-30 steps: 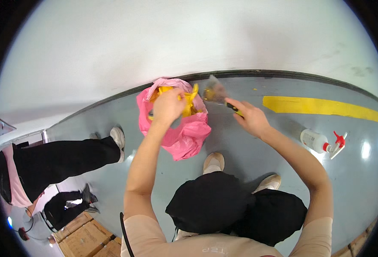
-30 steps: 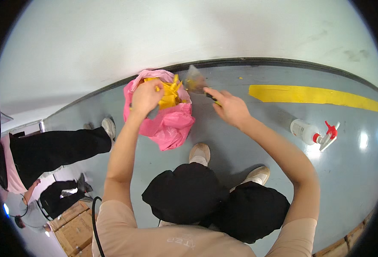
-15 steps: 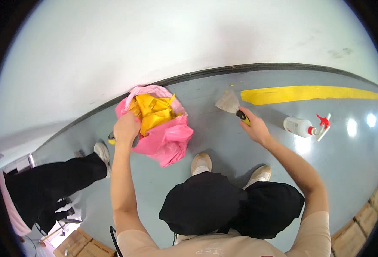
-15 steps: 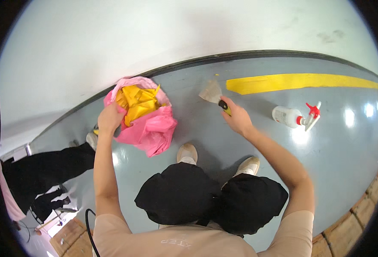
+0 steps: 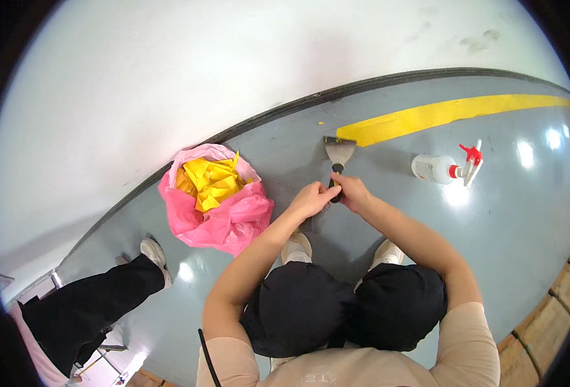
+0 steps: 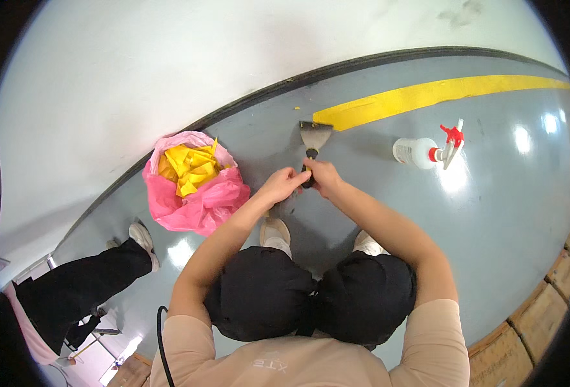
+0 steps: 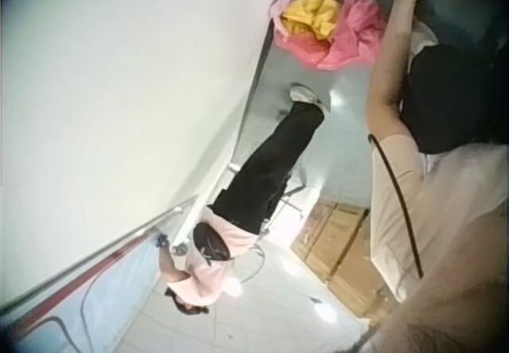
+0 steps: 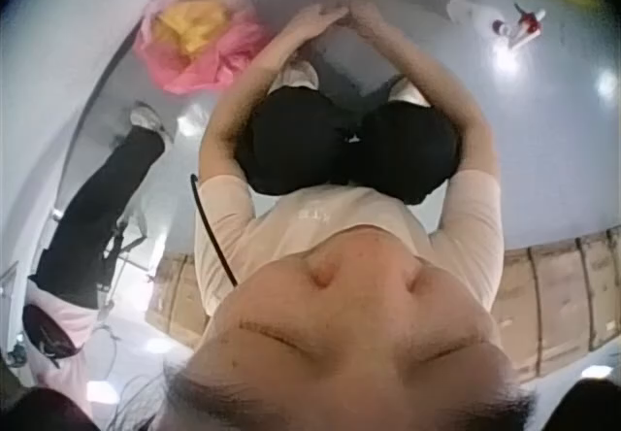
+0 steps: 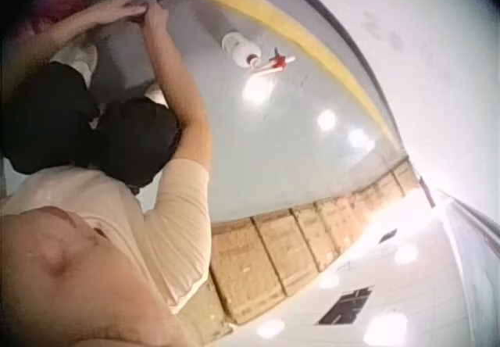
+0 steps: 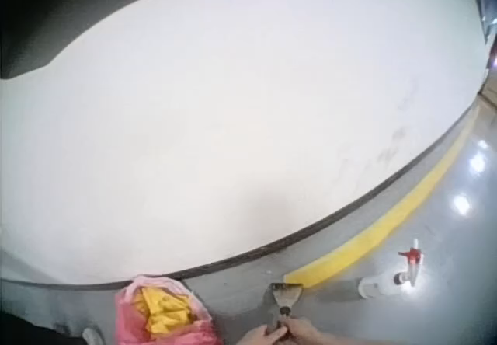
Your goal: Using a scraper to remove yellow floor marking tape and cleaning the floor surface.
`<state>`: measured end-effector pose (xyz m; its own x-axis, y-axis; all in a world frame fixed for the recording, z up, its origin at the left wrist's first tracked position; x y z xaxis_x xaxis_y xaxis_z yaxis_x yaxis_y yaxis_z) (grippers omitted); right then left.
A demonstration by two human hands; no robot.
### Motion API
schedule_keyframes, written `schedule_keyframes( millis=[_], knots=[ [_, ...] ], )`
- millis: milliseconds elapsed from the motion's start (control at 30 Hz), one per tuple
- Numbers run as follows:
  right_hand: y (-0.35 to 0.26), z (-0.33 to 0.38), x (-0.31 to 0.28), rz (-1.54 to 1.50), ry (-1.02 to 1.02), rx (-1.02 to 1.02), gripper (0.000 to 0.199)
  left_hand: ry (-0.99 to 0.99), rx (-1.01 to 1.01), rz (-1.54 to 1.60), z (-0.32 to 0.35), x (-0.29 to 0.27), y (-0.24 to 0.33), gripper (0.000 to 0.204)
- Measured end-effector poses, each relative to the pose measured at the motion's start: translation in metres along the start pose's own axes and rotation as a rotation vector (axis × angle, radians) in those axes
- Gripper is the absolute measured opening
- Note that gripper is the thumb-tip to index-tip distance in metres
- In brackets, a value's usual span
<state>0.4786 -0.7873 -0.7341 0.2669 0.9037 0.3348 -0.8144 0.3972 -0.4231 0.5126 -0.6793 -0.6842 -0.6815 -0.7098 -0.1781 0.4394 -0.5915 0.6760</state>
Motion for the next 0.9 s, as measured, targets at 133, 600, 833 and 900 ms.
schedule_keyframes(
  millis=[133, 600, 833, 900],
  knots=[
    [-0.004, 0.010, -0.019, 0.011, 0.145, -0.011, 0.026, -0.008, -0.078, 0.251, 0.005, 0.032, -0.004, 0.058],
    [0.006, 0.014, 0.008, 0.111, -0.053, 0.023, 0.041, 0.041, -0.200, 0.645, -0.004, 0.014, -0.037, 0.041],
    [0.025, 0.028, -0.040, 0.070, -0.144, 0.056, 0.041, 0.267, 0.018, -0.055, -0.010, -0.126, -0.026, 0.033],
    [0.039, 0.037, -0.071, 0.038, -0.096, 0.103, 0.040, 0.324, 0.059, -0.237, -0.010, -0.149, 0.015, 0.035]
  ],
)
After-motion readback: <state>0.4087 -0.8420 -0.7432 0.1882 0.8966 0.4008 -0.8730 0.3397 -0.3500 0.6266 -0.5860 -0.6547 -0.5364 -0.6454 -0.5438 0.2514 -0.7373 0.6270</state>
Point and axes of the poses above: each hand's wrist, its own z-axis away from the middle knuckle, its own x-axis out of the palm, y = z × x, the point moved 7 cm from there along -z, towards the middle knuckle, and after that the axes turned 8 degrees about z, right-handed, at the moved point
